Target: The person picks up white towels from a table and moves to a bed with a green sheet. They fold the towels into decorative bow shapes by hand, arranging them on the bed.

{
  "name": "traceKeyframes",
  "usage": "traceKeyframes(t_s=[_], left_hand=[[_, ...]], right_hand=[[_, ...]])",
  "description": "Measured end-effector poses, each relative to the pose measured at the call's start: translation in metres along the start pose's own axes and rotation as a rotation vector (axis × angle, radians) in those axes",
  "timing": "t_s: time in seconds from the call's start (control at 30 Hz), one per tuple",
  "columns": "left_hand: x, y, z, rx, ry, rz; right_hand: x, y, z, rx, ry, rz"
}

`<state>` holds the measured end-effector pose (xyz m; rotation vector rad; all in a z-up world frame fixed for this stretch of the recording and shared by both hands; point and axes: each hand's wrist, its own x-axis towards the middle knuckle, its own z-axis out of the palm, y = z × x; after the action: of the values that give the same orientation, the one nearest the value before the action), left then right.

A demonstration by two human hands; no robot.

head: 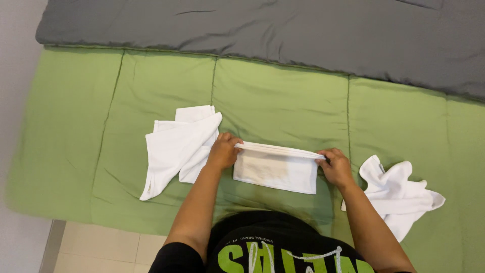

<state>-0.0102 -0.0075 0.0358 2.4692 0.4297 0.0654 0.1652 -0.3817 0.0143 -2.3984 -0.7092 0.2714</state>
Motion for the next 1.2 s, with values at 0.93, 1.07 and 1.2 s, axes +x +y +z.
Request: traceKeyframes(t_s=[0.93, 1.07, 1.2], left_hand=[[-0.016, -0.004, 0.028, 0.219, -0.241, 0.106], [-0.006, -0.005, 0.03, 0.138, -0.3, -0.031], [-0.011, 0.001, 0.025, 0.199, -0.429, -0.011]], right_hand=[[-0.027, -0.024, 0.004, -0.148, -0.154, -0.14], [-0.018, -0.037, -0.005, -0.167, -0.293, -0.075], [-0.022, -0.028, -0.004, -0.245, -0.298, -0.223]])
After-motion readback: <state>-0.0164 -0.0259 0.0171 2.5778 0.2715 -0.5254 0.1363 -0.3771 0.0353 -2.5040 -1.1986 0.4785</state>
